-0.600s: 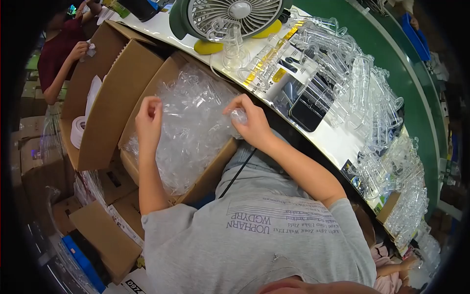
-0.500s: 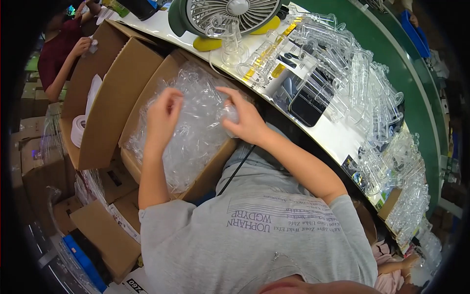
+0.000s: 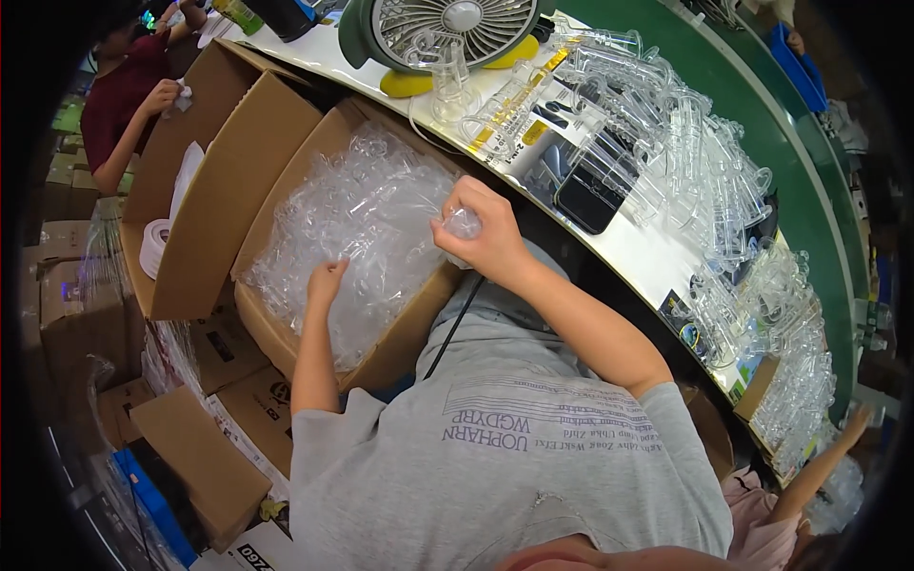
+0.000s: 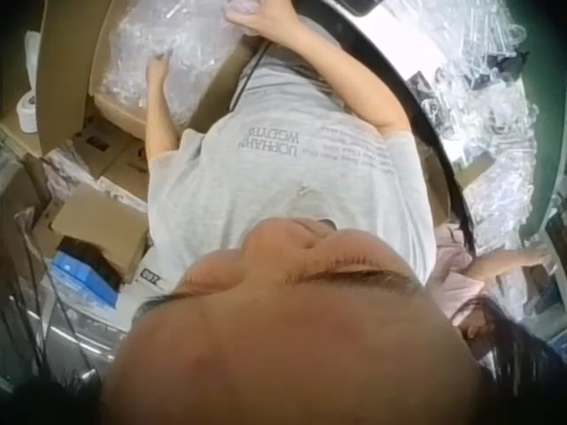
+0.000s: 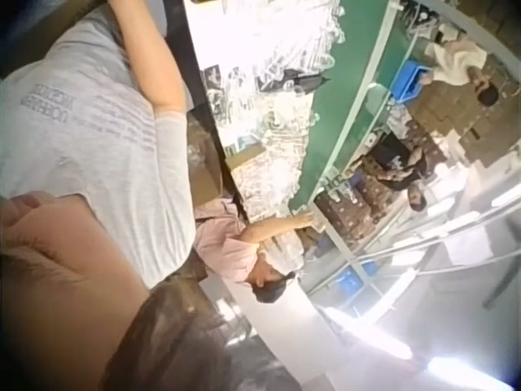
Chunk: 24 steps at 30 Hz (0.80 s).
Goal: Assembling small plastic components on a production line by applying liquid from a dispenser bottle.
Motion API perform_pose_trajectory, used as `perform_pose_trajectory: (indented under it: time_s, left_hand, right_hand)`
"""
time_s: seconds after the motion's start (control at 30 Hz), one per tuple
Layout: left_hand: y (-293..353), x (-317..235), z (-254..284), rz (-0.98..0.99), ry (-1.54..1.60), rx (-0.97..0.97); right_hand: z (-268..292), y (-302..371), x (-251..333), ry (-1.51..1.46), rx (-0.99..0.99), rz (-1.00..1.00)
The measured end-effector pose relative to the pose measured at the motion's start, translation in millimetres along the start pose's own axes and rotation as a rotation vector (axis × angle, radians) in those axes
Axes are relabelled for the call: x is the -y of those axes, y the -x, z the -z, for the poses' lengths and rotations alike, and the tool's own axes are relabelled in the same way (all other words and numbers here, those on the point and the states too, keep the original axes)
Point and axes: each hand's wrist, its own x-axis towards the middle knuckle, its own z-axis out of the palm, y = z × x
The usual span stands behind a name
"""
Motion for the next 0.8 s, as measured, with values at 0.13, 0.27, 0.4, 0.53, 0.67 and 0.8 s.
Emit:
perform_pose_trajectory:
  time_s: [0.13, 0.27, 0.4, 0.53, 0.67, 0.8]
  left_hand:
    - [-1.9, -8.4, -38.1, -0.046, 0.383, -0.415]
    - [14.7, -44.9, 5.3, -0.201, 0.294, -0.71]
    - [53.9, -57.5, 79.9, -0.146, 0.302, -0.787]
    - [63.4, -68.2, 106.0, -0.179, 1.011, -0.521]
    - [62.5, -94.7, 91.1, -0.167, 1.259, -0.189]
    - [62.1, -108.0, 75.1, -0.046, 1.509, 0.004]
  right_hand:
    - [-7.3, -4.3, -5.8, 0.031, -0.01, 0.101]
    - [-9.4, -8.0, -26.2, 0.016, -0.018, 0.208]
    - [-17.6, -11.0, -23.7, 0.04, 0.102, -0.036]
    - [-35.6, -19.9, -6.5, 0.104, 0.158, 0.106]
    - [-54.7, -23.1, -18.4, 0.205, 0.098, 0.211]
    - [-47.7, -29.8, -21.3, 0.43, 0.169, 0.189]
